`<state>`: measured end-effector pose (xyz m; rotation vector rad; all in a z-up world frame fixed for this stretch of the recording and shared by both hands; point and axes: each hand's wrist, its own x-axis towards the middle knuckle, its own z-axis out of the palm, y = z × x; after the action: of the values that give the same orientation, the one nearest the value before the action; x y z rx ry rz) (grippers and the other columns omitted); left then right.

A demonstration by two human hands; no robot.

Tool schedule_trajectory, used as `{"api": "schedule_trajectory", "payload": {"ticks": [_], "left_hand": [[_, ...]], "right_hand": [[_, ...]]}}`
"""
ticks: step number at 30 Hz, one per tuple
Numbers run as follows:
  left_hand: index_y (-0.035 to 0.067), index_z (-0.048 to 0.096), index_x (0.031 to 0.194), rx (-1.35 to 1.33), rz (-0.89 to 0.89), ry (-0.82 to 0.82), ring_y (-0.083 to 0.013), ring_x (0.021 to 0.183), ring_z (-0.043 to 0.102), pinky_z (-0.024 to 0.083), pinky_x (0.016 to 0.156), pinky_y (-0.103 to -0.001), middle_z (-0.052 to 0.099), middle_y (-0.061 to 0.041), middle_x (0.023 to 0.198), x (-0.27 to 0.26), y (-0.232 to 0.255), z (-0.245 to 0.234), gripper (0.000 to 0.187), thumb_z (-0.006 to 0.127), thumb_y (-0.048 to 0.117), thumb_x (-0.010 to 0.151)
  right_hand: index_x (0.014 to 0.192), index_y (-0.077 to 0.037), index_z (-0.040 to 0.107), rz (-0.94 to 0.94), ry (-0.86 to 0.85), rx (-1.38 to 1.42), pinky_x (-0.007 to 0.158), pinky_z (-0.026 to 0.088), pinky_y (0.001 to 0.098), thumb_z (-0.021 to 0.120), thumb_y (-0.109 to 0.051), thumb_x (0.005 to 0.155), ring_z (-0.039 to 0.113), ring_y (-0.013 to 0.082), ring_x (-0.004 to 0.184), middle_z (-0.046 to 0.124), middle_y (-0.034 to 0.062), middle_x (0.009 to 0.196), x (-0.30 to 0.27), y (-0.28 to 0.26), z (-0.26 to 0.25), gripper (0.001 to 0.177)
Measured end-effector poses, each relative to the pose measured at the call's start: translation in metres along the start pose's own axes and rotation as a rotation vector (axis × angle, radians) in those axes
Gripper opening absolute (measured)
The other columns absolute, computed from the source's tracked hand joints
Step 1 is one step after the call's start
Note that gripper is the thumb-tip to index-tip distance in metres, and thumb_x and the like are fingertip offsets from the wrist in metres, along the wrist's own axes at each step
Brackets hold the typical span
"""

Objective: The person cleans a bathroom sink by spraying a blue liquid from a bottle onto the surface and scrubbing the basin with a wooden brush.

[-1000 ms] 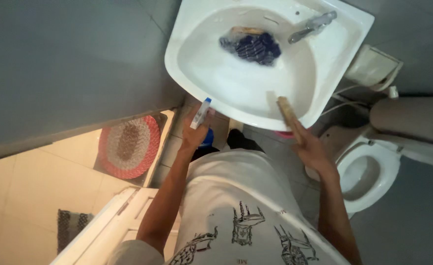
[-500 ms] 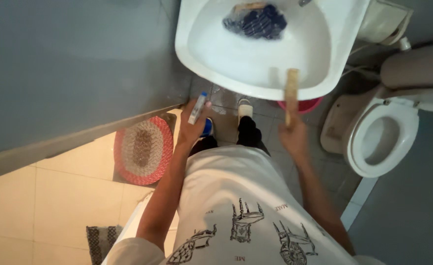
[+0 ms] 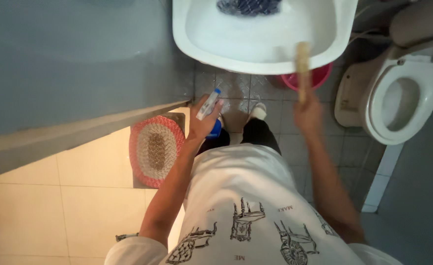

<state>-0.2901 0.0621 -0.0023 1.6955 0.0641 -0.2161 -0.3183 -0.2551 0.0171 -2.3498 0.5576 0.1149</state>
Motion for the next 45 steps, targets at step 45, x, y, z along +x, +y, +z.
{"api": "schedule_trajectory", "payload": {"ticks": [45], "left_hand": [[0.004, 0.065, 0.097, -0.14, 0.036, 0.104, -0.0115, 0.078, 0.062, 0.051, 0.069, -0.027, 0.065, -0.004, 0.085, -0.012, 0.017, 0.239, 0.013, 0.074, 0.011, 0.092]], "right_hand": [[0.157, -0.029, 0.042, -0.359, -0.25, 0.001, 0.077, 0.062, 0.0467, 0.062, 0.005, 0.082, 0.07, 0.047, 0.092, 0.067, 0.0317, 0.112, 0.03, 0.108, -0.075, 0.085]]}}
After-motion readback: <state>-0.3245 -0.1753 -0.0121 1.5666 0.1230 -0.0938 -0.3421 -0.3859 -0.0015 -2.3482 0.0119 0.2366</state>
